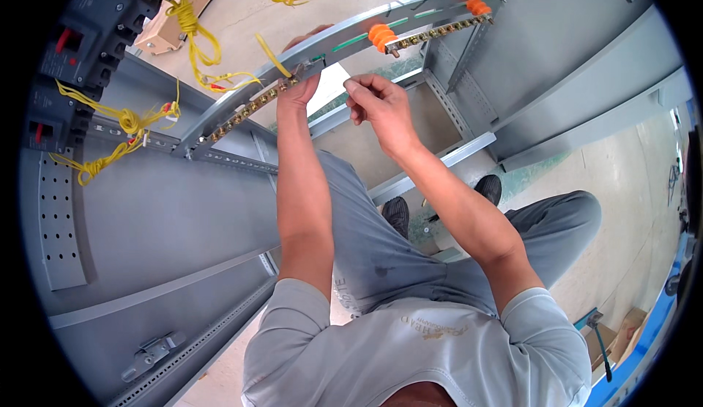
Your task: The person sits on the floor and works inside an open electrical panel, stripping wire ends with pliers and connecting them to terminal blocks and circuit breakers. The person uses a screwdriver to tighten connections and organizes wires with zip ties.
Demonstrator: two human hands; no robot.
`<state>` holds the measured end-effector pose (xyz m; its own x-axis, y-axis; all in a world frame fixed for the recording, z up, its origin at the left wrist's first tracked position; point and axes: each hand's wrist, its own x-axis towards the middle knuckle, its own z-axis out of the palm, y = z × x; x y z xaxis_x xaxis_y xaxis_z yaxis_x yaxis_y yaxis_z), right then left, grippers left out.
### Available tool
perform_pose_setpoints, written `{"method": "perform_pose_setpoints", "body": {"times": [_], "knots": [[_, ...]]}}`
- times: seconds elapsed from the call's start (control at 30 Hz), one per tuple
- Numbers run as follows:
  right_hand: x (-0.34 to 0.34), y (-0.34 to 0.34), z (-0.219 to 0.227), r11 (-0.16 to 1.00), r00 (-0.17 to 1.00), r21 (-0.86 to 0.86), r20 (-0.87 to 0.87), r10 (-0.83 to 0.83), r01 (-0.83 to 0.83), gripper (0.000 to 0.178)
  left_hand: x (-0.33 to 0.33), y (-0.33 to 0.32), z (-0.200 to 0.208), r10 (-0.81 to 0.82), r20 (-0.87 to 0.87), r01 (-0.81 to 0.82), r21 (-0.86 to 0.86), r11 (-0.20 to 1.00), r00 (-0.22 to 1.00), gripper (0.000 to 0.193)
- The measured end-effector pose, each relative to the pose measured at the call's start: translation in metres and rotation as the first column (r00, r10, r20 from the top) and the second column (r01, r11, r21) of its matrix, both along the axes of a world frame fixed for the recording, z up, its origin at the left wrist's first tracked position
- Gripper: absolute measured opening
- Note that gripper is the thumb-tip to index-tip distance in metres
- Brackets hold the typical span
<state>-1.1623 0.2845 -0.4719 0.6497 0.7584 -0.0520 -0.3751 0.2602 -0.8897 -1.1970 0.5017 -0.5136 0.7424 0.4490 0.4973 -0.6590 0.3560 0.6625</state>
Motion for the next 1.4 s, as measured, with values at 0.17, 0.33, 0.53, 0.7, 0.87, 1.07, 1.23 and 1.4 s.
{"method": "perform_pose_setpoints", "body": {"times": [0.17, 0.33, 0.53, 0.7, 0.87, 1.07, 1.23, 1.4], "knots": [[0.005, 0.015, 0.036, 0.994, 0.992, -0.001, -0.064, 0.112, -0.113, 0.022, -0.003, 0.008, -0.009, -0.058, -0.121, 0.047, -0.097, 0.994, 0.991, 0.025], [0.008, 0.036, 0.032, 0.984, 0.981, 0.032, -0.082, 0.175, -0.173, 0.018, -0.011, 0.030, -0.039, -0.068, -0.270, 0.029, -0.147, 0.989, 0.961, 0.023], [0.014, 0.023, 0.025, 0.979, 0.979, 0.031, -0.023, 0.203, -0.202, 0.014, -0.034, -0.006, -0.022, 0.176, -0.577, -0.111, 0.146, 0.983, 0.798, 0.028], [0.020, 0.016, 0.021, 0.987, 0.983, 0.024, 0.090, 0.159, -0.162, 0.017, -0.054, -0.041, 0.016, 0.038, -0.551, 0.015, 0.091, 0.996, 0.833, 0.029], [0.026, 0.020, 0.018, 0.984, 0.960, 0.007, 0.222, 0.171, -0.177, 0.016, -0.066, -0.049, 0.023, -0.070, -0.506, 0.059, -0.039, 0.998, 0.860, 0.026], [0.028, 0.019, 0.028, 0.976, 0.926, -0.051, 0.309, 0.219, -0.214, 0.015, -0.076, -0.037, 0.011, -0.121, -0.506, 0.099, -0.071, 0.993, 0.854, 0.021], [0.031, 0.027, 0.018, 0.969, 0.947, -0.023, 0.207, 0.246, -0.247, 0.016, -0.070, -0.042, 0.011, -0.191, -0.498, 0.171, -0.085, 0.982, 0.846, 0.022], [0.024, 0.030, 0.024, 0.972, 0.951, -0.021, 0.205, 0.232, -0.232, 0.016, -0.069, -0.041, 0.001, -0.244, -0.438, 0.215, -0.114, 0.970, 0.865, 0.026]]}}
